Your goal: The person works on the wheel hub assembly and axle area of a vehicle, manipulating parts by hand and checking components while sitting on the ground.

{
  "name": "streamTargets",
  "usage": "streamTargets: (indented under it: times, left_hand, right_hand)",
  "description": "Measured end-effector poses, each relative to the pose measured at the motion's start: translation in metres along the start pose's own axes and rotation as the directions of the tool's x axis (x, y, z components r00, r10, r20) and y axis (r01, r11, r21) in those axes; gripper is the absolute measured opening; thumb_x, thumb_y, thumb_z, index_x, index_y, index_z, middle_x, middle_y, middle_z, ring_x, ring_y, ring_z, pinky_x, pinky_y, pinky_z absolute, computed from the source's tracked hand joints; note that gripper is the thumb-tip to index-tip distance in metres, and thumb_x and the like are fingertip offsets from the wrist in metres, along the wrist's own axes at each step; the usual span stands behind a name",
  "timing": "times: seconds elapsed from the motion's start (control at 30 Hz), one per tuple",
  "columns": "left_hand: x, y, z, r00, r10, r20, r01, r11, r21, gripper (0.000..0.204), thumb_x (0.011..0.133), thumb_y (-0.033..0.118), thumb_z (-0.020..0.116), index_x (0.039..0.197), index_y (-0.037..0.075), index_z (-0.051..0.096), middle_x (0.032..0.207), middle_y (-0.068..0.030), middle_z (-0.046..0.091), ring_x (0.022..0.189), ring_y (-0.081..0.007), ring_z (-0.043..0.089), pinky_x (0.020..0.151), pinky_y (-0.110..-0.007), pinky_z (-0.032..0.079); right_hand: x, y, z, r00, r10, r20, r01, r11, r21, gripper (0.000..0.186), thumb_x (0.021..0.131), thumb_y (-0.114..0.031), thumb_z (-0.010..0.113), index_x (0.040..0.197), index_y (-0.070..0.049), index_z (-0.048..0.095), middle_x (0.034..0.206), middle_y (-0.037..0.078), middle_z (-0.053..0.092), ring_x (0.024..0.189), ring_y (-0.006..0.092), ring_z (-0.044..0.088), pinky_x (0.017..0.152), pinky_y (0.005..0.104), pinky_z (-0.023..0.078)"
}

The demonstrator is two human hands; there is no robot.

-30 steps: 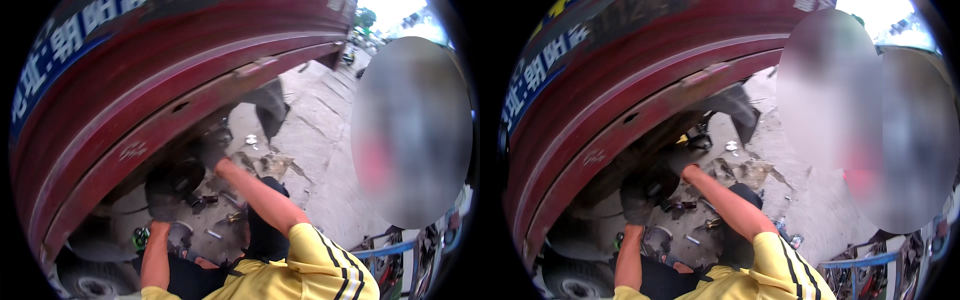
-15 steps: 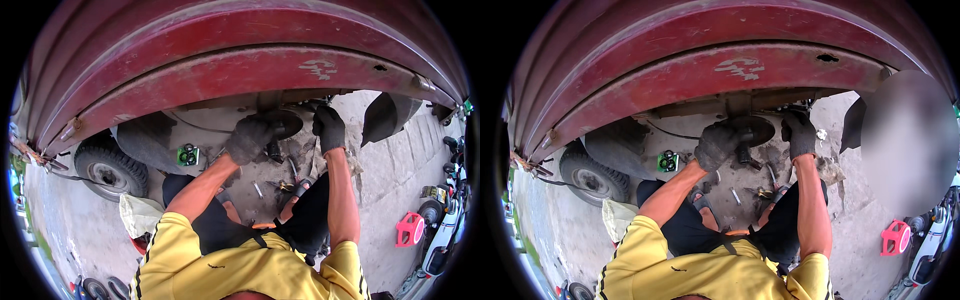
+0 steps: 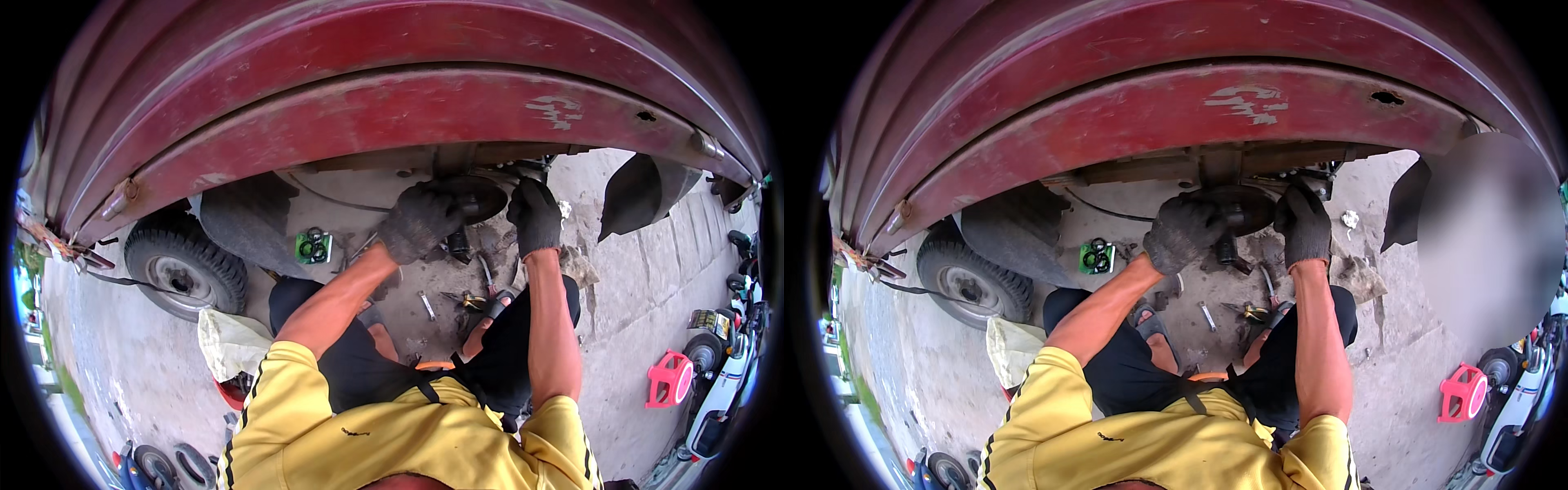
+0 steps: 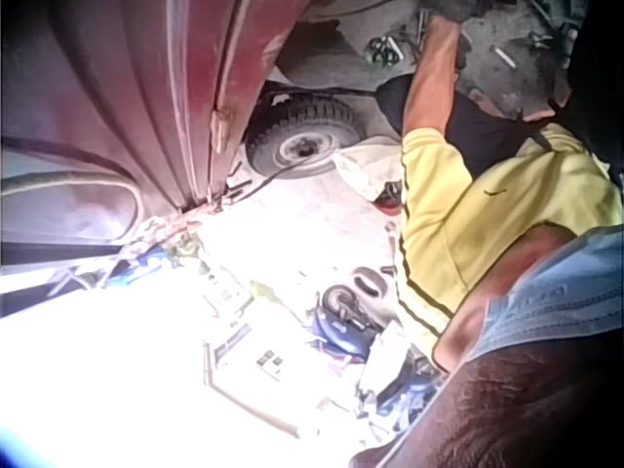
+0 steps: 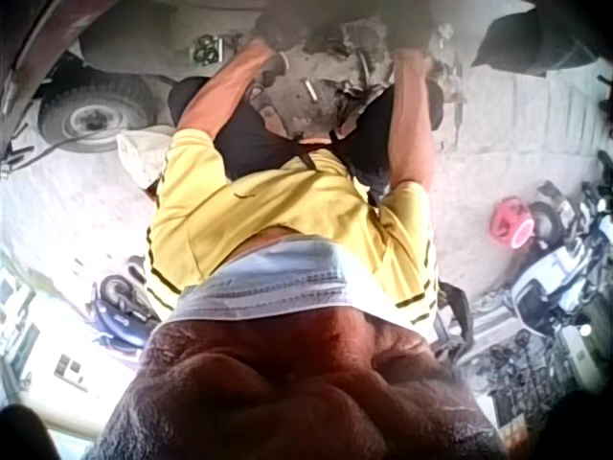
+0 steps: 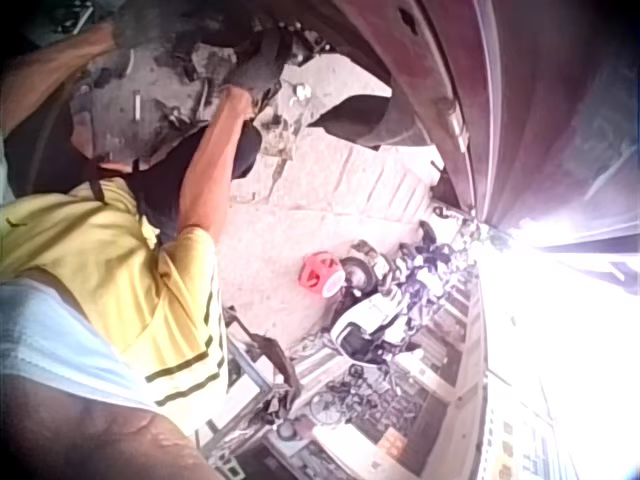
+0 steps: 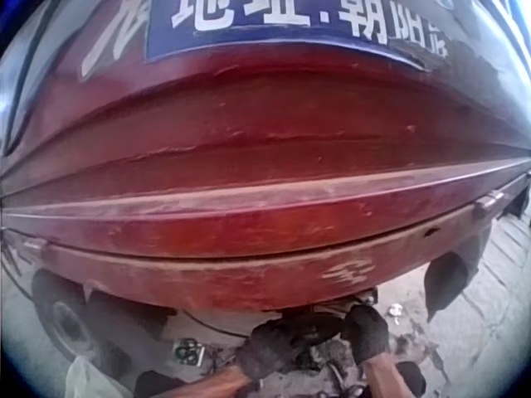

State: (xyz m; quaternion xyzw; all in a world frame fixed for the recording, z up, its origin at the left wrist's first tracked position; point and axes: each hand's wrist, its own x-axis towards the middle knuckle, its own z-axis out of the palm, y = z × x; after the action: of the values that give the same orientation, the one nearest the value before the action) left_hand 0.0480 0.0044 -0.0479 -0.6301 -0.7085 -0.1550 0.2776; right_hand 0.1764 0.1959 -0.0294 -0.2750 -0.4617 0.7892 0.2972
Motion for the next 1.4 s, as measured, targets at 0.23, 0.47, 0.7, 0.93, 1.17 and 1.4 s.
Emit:
streamTargets:
  times: [0.23, 0.47, 0.7, 0.93, 1.17, 1.4]
  left_hand:
    - [0.013, 0.003, -0.016, 0.997, -0.068, -0.035, 0.063, 0.990, -0.128, 0.024, 0.074, 0.022, 0.064, 0.096, 0.017, 0.073, 0.087, -0.0037, 0.067, 0.084, -0.0207, 0.065, 0.068, -0.036, 0.051]
    - [0.014, 0.005, -0.021, 0.990, -0.122, 0.069, 0.129, 0.986, -0.105, 0.033, 0.067, 0.022, 0.068, 0.099, 0.014, 0.072, 0.095, -0.0065, 0.069, 0.080, -0.0252, 0.066, 0.063, -0.039, 0.051]
    - [0.030, 0.014, -0.034, 0.963, -0.264, 0.052, 0.267, 0.919, -0.290, 0.035, 0.070, 0.029, 0.070, 0.100, 0.010, 0.071, 0.098, -0.0089, 0.069, 0.081, -0.0281, 0.065, 0.067, -0.039, 0.051]
    - [0.031, 0.011, -0.043, 0.948, -0.305, -0.091, 0.278, 0.933, -0.229, 0.045, 0.072, 0.038, 0.071, 0.110, 0.013, 0.068, 0.099, -0.0110, 0.068, 0.089, -0.0309, 0.064, 0.077, -0.042, 0.050]
    - [0.002, -0.013, 0.010, 0.895, -0.439, 0.080, 0.419, 0.764, -0.490, 0.070, 0.071, 0.050, 0.074, 0.125, 0.010, 0.055, 0.110, -0.0182, 0.064, 0.100, -0.0382, 0.060, 0.085, -0.045, 0.049]
    - [0.017, -0.009, -0.017, 0.807, -0.463, 0.368, 0.590, 0.664, -0.459, 0.067, 0.071, 0.046, 0.075, 0.122, 0.007, 0.057, 0.110, -0.0172, 0.064, 0.101, -0.0343, 0.062, 0.085, -0.040, 0.050]
  right_hand:
    - [-0.016, 0.071, 0.014, 0.985, -0.164, -0.048, 0.168, 0.981, 0.094, 0.030, 0.094, -0.017, 0.058, 0.115, 0.004, 0.057, 0.106, 0.014, 0.062, 0.096, 0.0241, 0.063, 0.083, 0.0351, 0.054]
    - [-0.026, 0.062, 0.022, 0.996, -0.078, -0.043, 0.087, 0.960, 0.266, 0.028, 0.094, -0.015, 0.058, 0.116, 0.002, 0.057, 0.109, 0.015, 0.064, 0.094, 0.0262, 0.064, 0.078, 0.0352, 0.055]
    - [-0.027, 0.051, 0.024, 1.000, -0.004, -0.031, 0.015, 0.931, 0.365, 0.026, 0.094, -0.014, 0.058, 0.115, 0.001, 0.057, 0.106, 0.014, 0.065, 0.089, 0.0245, 0.065, 0.076, 0.0353, 0.055]
    - [-0.028, 0.047, 0.031, 0.998, -0.010, -0.058, 0.028, 0.947, 0.321, 0.028, 0.093, -0.016, 0.060, 0.115, 0.001, 0.057, 0.102, 0.012, 0.065, 0.086, 0.0203, 0.064, 0.074, 0.0335, 0.054]
    - [-0.026, 0.056, 0.031, 0.986, -0.163, -0.027, 0.165, 0.974, 0.154, 0.028, 0.092, -0.015, 0.061, 0.115, 0.001, 0.057, 0.099, 0.011, 0.065, 0.085, 0.0196, 0.064, 0.073, 0.0338, 0.054]
    - [0.002, 0.010, -0.001, 0.997, -0.082, 0.009, 0.082, 0.987, -0.139, 0.031, 0.089, -0.020, 0.063, 0.112, 0.001, 0.061, 0.092, 0.007, 0.065, 0.077, 0.0152, 0.061, 0.065, 0.0285, 0.051]
